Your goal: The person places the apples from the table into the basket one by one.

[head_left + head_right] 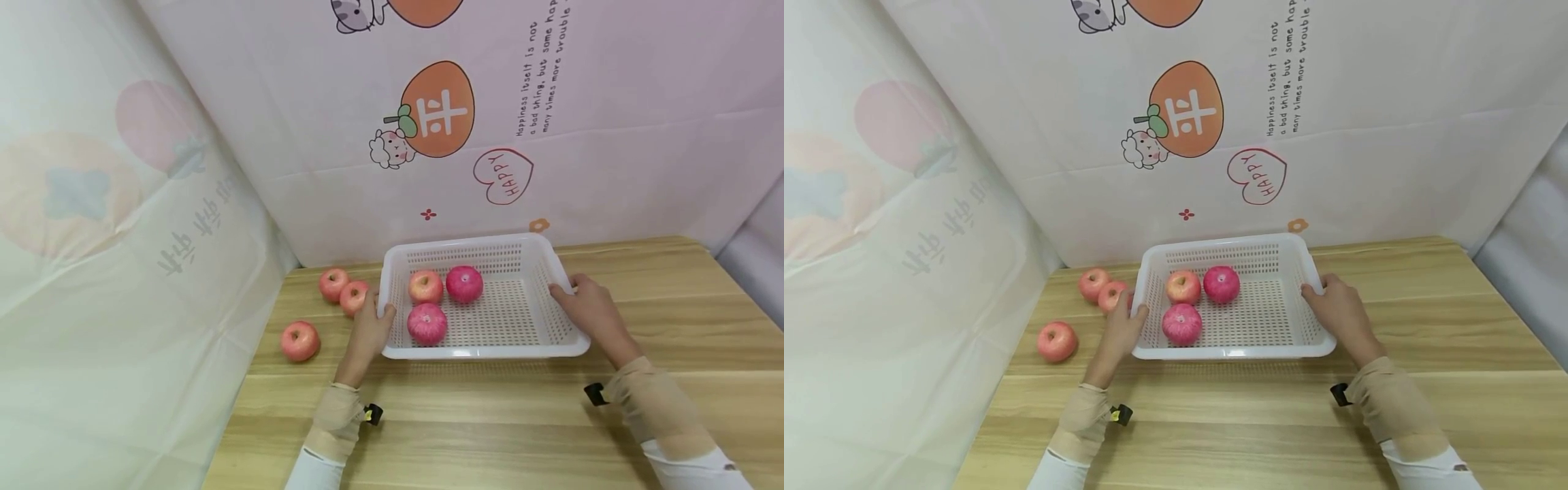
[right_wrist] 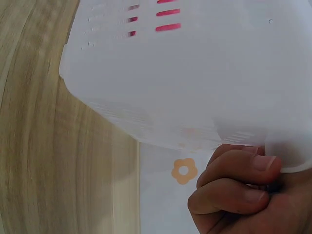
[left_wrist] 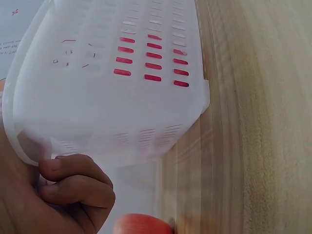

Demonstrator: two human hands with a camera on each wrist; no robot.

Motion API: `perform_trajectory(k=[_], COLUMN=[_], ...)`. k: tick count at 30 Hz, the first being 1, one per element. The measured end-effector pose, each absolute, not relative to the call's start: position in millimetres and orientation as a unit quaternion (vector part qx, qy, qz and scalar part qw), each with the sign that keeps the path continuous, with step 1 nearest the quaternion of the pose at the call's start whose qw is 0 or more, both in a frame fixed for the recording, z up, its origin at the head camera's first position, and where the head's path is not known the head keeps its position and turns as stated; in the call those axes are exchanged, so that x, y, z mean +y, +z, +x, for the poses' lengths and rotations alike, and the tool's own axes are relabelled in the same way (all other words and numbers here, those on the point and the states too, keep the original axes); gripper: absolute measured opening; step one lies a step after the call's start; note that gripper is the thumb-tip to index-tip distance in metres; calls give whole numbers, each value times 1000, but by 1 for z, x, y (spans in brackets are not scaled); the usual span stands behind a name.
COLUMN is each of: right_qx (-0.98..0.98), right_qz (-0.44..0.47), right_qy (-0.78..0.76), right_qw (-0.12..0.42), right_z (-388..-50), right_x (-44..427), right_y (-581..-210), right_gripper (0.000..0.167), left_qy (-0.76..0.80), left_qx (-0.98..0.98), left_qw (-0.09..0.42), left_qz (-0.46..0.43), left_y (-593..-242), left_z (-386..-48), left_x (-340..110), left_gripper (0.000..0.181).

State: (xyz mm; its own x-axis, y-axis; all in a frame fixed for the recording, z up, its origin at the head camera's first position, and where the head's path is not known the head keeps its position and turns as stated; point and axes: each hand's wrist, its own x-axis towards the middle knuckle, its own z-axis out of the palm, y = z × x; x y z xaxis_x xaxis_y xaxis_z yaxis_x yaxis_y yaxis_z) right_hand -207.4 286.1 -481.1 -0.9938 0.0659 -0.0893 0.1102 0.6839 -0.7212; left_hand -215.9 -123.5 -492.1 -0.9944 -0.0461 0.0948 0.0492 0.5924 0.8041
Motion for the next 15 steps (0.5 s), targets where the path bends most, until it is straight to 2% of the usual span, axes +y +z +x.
perform_trajectory(k=[15], right_qx=[922], right_qz=[53], right_qy=[-380], right_qw=[48], right_z=[-209], right_x=[288], right_y=[-481], right_gripper=[72], left_qy=[-420], left_qx=[-906], left_qw=[50], left_qz=[-10], left_y=[-487], left_z=[-216], left_x=[-126], left_gripper=[55])
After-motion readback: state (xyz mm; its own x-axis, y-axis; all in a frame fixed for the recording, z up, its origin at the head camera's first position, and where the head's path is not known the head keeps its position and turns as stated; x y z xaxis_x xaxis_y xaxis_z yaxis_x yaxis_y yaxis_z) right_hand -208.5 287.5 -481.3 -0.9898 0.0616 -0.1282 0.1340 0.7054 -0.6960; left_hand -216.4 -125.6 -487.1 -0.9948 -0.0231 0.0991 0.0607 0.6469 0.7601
